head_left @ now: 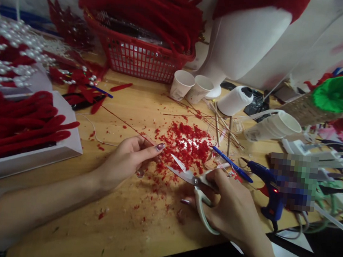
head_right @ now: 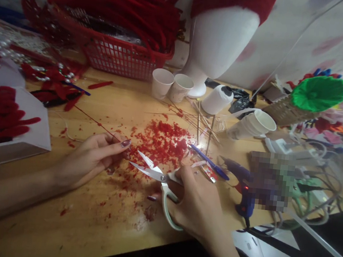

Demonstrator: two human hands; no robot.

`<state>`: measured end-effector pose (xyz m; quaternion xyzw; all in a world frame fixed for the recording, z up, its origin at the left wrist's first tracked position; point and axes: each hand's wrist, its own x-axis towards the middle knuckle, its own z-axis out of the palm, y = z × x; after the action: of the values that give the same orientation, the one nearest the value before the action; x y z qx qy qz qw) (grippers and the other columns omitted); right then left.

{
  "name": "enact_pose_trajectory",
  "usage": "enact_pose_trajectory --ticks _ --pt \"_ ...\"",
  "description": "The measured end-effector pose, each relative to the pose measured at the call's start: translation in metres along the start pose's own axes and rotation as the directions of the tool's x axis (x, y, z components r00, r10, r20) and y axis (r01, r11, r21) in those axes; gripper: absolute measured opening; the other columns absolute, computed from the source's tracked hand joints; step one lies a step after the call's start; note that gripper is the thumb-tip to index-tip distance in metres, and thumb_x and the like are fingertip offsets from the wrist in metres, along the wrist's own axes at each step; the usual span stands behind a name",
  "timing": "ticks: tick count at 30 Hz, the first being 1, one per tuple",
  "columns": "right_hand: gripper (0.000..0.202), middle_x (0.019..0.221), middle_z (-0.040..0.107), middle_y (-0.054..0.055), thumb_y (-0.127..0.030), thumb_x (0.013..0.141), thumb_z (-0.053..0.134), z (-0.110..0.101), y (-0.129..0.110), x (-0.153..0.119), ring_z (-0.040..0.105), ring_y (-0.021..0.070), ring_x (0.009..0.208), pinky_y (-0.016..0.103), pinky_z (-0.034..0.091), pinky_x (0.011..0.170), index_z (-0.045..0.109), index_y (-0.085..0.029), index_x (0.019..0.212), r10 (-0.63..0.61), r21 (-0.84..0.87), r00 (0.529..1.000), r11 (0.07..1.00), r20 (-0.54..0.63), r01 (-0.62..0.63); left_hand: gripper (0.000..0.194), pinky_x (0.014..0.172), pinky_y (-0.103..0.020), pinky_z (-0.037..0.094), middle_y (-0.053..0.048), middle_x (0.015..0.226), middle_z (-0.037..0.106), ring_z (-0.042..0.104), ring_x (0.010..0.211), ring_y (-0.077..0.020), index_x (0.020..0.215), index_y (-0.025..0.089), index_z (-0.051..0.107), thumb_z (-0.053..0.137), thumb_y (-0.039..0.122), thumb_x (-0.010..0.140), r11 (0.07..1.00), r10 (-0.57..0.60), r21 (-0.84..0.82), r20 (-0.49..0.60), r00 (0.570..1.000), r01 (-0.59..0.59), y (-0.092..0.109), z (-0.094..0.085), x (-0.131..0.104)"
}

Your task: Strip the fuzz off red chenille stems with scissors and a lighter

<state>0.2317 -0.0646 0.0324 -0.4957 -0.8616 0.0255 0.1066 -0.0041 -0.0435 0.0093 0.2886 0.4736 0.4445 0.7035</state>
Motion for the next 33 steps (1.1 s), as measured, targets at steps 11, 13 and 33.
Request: enact_pose_trajectory --ticks 11,13,33 --pt "0.026 0.062 0.057 0.000 -0.033 0.070 0.062 0.0011 -0.0032 0.0035 0.050 0.0130 0.049 0.023 0.034 0.048 0.039 -0.023 0.075 0.007 -0.007 1.000 1.000 -0.004 -0.007 0.024 0.040 -0.021 0.030 0.002 0.061 0.057 0.045 0.045 -0.0067 0.071 0.017 0.057 0.074 0.035 0.070 1.000 0.001 0.015 -0.007 1.000 -0.001 0.0005 0.0003 -0.0018" --pt "0.025 0.062 0.057 0.000 -0.032 0.070 0.061 0.0014 -0.0029 0.0037 0.049 0.0128 0.049 0.023 0.034 0.048 0.039 -0.023 0.074 0.009 -0.010 1.000 1.000 -0.005 -0.009 0.023 0.041 -0.021 0.030 0.002 0.061 0.058 0.045 0.046 -0.0068 0.072 0.016 0.058 0.073 0.034 0.071 1.000 -0.006 0.014 -0.012 1.000 0.006 0.0003 0.0001 -0.0015" --pt "0.027 0.062 0.058 0.000 -0.039 0.073 0.061 0.0016 -0.0018 0.0036 0.050 0.0139 0.050 0.024 0.033 0.049 0.040 -0.023 0.075 0.007 -0.026 1.000 1.000 0.015 -0.006 0.023 0.041 -0.021 0.028 0.001 0.064 0.058 0.045 0.048 -0.0066 0.072 0.015 0.057 0.073 0.032 0.070 1.000 0.023 0.003 -0.020 1.000 -0.023 -0.0007 0.0003 -0.0008"
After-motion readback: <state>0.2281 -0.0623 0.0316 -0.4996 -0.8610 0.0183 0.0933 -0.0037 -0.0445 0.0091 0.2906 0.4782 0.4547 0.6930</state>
